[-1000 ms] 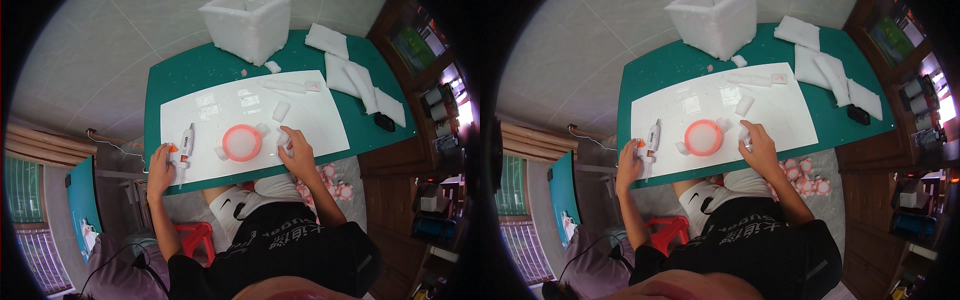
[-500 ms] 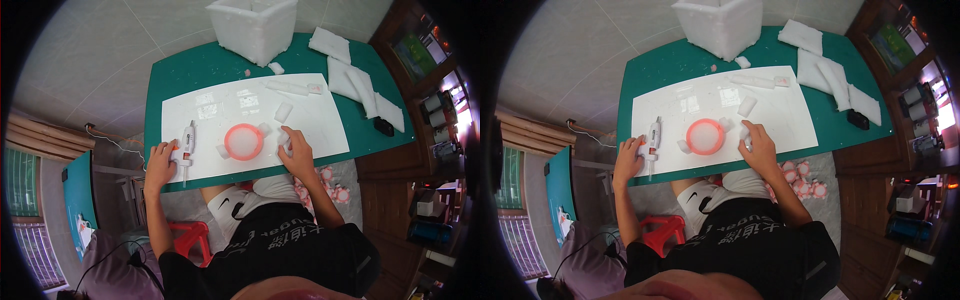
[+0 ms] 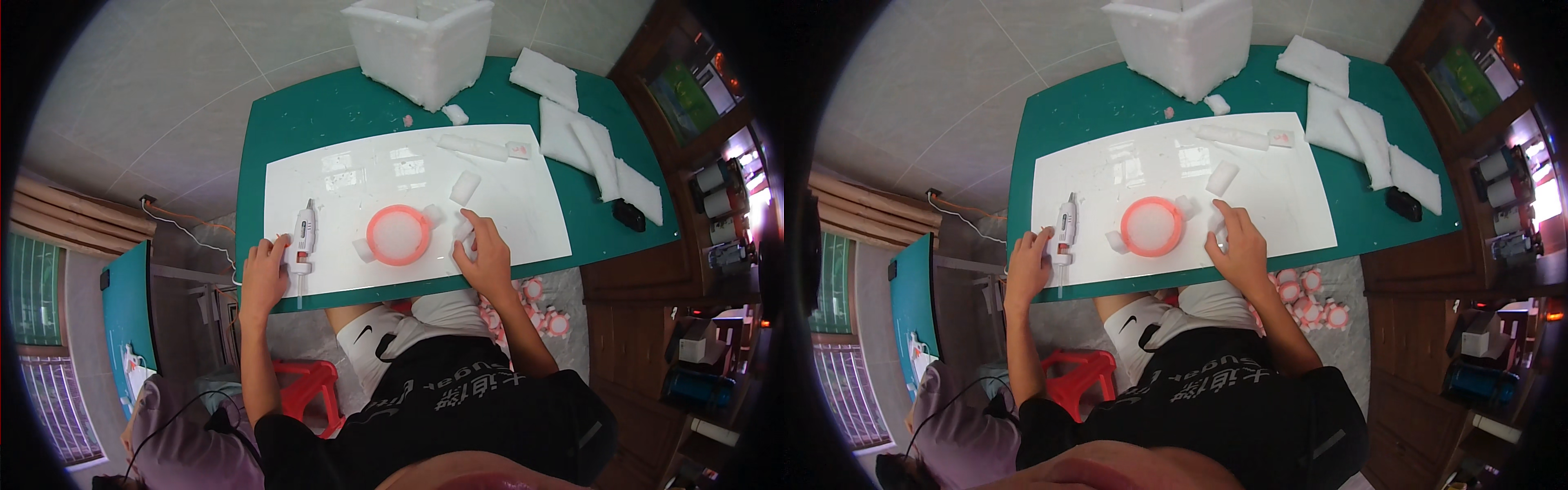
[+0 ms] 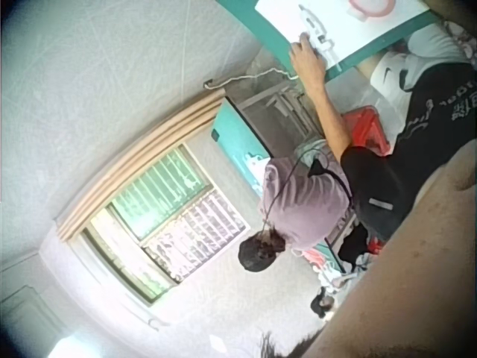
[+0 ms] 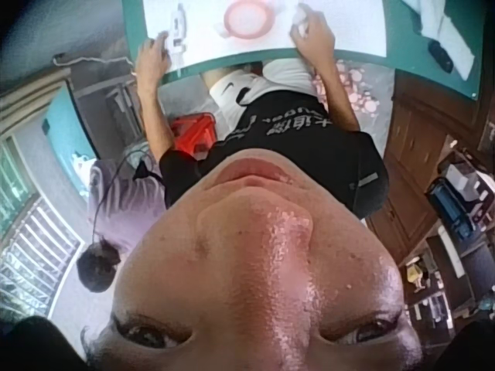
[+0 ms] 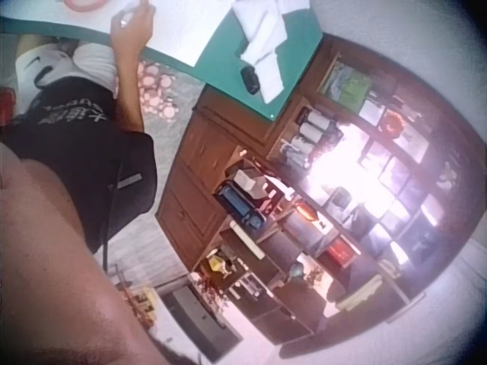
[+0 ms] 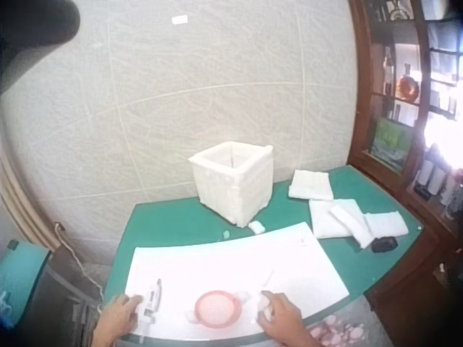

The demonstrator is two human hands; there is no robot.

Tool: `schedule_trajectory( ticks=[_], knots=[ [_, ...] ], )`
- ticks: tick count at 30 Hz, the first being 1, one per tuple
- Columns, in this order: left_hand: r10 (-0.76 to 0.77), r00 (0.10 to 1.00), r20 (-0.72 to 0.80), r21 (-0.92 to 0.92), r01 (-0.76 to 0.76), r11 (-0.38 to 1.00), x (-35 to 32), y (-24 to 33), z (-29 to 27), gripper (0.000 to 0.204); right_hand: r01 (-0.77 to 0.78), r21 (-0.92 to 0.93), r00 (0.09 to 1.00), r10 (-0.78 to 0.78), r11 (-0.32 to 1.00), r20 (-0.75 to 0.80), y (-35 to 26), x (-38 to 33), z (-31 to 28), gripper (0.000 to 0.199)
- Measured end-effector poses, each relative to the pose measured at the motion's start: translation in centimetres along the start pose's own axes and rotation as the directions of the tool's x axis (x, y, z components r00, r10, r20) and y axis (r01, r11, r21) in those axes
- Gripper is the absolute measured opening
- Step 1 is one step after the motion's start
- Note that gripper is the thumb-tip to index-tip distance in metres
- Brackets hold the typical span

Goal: The person is using a hot glue gun to assemble various pieces of white foam and a pink circular foam component onto a base.

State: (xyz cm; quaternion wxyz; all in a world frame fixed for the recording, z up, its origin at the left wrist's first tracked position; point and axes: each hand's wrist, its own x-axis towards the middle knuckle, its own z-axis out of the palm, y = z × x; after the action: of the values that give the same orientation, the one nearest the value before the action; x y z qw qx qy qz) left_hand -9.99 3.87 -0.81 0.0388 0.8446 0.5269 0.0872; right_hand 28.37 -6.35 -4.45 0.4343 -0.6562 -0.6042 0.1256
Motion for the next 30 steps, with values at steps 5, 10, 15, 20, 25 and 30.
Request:
schedule_trajectory(
  ticks=[5,10,15,20,25,30],
  knots=[
    [-0.005,0.999,-0.051,0.060,0.008,0.998,0.0,0.1,1.2,0.053,0.008,-0.008,1.000,-0.008,1.000,0.000,0.4,-0.4,-0.1,0.053],
    [-0.024,0.997,-0.073,0.095,0.031,0.995,-0.7,-0.1,1.2,0.053,0.002,0.028,0.998,-0.003,1.000,0.057,0.2,-0.4,-0.2,0.051],
    [-0.070,0.983,-0.169,-0.099,0.053,0.994,-1.8,1.3,-0.8,0.055,0.025,0.038,0.999,-0.026,0.999,0.023,0.4,-0.3,-0.4,0.051],
    [0.108,0.982,-0.158,-0.265,-0.147,0.953,-5.0,4.8,-1.5,0.056,0.004,0.072,0.999,-0.008,0.997,0.045,0.1,0.2,-0.5,0.050],
    [0.135,0.983,-0.127,-0.354,-0.172,0.919,-7.6,5.7,0.2,0.055,-0.026,0.083,0.993,0.016,0.996,0.119,-0.5,0.7,-2.1,0.050],
    [0.116,0.979,-0.169,-0.406,-0.176,0.897,-8.7,5.4,0.8,0.053,0.236,-0.271,0.971,-0.239,0.933,0.023,-0.2,1.0,-1.6,0.056]
  ],
)
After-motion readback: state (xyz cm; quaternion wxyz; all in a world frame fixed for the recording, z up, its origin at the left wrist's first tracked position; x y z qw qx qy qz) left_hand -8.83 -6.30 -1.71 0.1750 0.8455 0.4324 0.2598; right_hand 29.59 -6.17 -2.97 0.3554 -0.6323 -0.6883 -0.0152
